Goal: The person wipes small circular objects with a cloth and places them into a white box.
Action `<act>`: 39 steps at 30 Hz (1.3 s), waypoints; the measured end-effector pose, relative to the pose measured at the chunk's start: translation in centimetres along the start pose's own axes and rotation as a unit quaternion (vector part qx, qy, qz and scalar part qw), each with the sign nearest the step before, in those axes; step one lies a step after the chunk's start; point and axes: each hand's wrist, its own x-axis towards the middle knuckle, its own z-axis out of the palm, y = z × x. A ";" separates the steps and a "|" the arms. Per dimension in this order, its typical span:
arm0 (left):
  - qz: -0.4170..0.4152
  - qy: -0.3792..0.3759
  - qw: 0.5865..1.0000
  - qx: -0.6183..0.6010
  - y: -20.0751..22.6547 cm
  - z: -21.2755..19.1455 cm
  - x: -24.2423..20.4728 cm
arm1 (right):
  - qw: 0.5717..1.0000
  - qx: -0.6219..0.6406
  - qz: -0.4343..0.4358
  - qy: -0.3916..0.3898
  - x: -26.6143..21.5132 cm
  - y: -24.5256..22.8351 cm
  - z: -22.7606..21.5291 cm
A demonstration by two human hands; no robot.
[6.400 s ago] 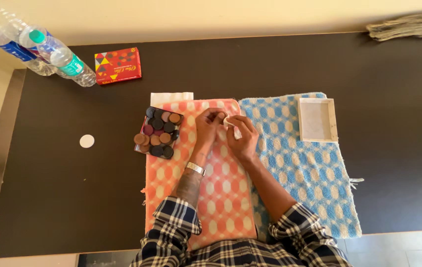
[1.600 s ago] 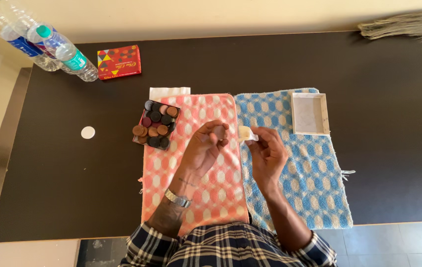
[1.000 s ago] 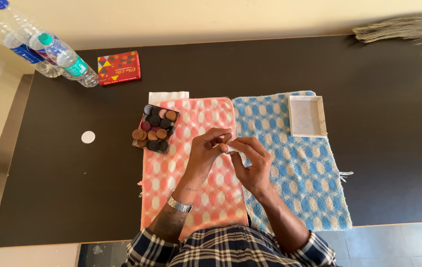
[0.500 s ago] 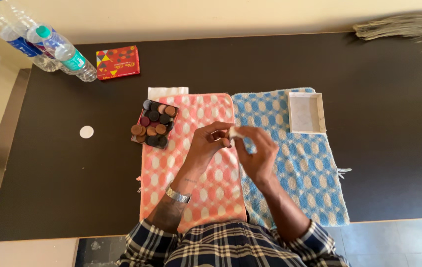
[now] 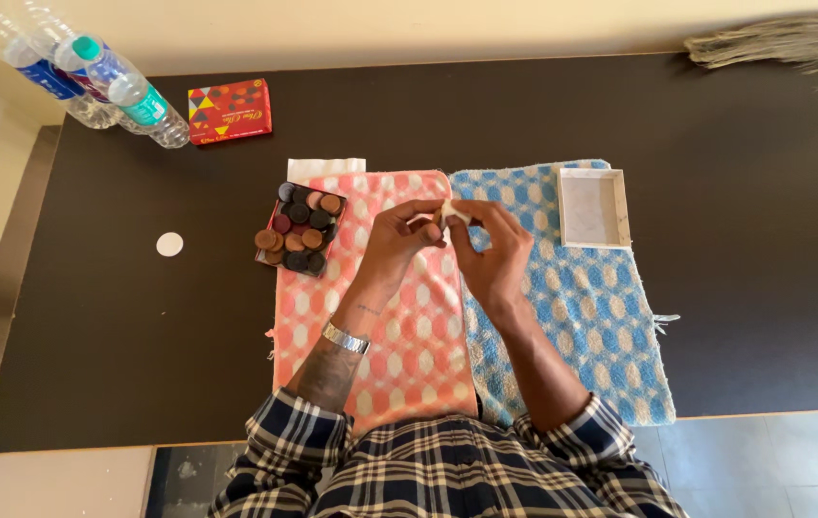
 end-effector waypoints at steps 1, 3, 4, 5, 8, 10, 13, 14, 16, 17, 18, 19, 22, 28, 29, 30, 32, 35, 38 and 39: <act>0.004 0.008 1.000 -0.001 0.0 0.2 -0.1 | 1.000 0.001 0.015 0.012 0.0 0.0 -0.1; 0.011 0.025 1.000 -0.003 0.0 0.4 -0.5 | 1.000 -0.013 0.017 -0.010 -0.2 -0.1 0.0; 0.012 0.030 0.999 0.004 0.0 0.4 -0.6 | 0.999 -0.021 0.018 -0.022 -0.4 -0.2 0.0; 0.013 0.036 0.999 0.011 0.1 0.4 -0.6 | 0.999 -0.017 0.019 -0.025 -0.8 -0.4 -0.1; -0.007 0.034 0.999 0.027 0.0 0.5 -1.3 | 0.999 0.001 0.021 -0.034 -1.7 -0.8 -0.3; -0.019 0.026 0.999 0.020 -0.2 0.6 -2.0 | 0.999 0.024 0.025 -0.037 -2.1 -0.9 -0.5; -0.020 0.020 1.000 -0.006 -0.7 0.9 -2.7 | 0.999 0.020 0.031 -0.014 -2.3 -0.6 -0.6; -0.019 0.024 1.000 -0.007 -0.9 0.9 -2.9 | 0.999 0.019 0.039 -0.012 -2.4 -0.5 -0.6; -0.013 0.032 0.999 -0.030 -1.3 0.8 -3.1 | 0.998 0.017 0.054 -0.008 -2.6 -0.3 -0.5; -0.008 0.035 0.998 -0.052 -1.4 0.7 -3.1 | 0.998 0.011 0.052 -0.021 -2.8 -0.2 -0.4; -0.004 0.038 0.997 -0.074 -1.5 0.6 -3.0 | 0.998 0.004 0.050 -0.034 -2.9 -0.2 -0.3; -0.006 0.031 0.995 -0.091 -1.7 0.4 -3.0 | 0.998 -0.002 0.047 -0.047 -3.0 -0.2 -0.1; -0.020 0.016 0.991 -0.134 -2.0 -0.3 -2.9 | 0.998 0.008 0.028 -0.056 -3.8 -0.5 -0.1; -0.040 -0.019 0.992 -0.114 -2.6 -0.8 -3.4 | 0.999 0.028 0.019 -0.035 -3.5 -0.1 -0.5; -0.036 -0.023 0.995 -0.090 -2.5 -0.8 -3.5 | 0.999 0.019 0.024 -0.025 -3.2 -0.1 -0.5; -0.031 -0.027 0.997 -0.066 -2.4 -0.8 -3.4 | 0.999 0.010 0.030 -0.015 -2.9 -0.2 -0.6; -0.038 0.008 0.995 -0.095 -2.2 -0.7 -3.4 | 0.998 0.000 0.054 -0.021 -2.5 -0.5 -0.9; -0.033 0.039 0.991 -0.127 -1.9 -0.9 -3.1 | 0.995 0.010 0.084 -0.047 -2.4 -1.4 -1.7; -0.012 0.041 0.992 -0.119 -1.8 -0.9 -2.8 | 0.998 0.027 0.046 -0.026 -2.4 -2.1 -2.3; -0.007 0.039 0.993 -0.111 -2.0 -0.8 -2.9 | 0.999 0.026 0.028 -0.019 -2.6 -2.1 -2.5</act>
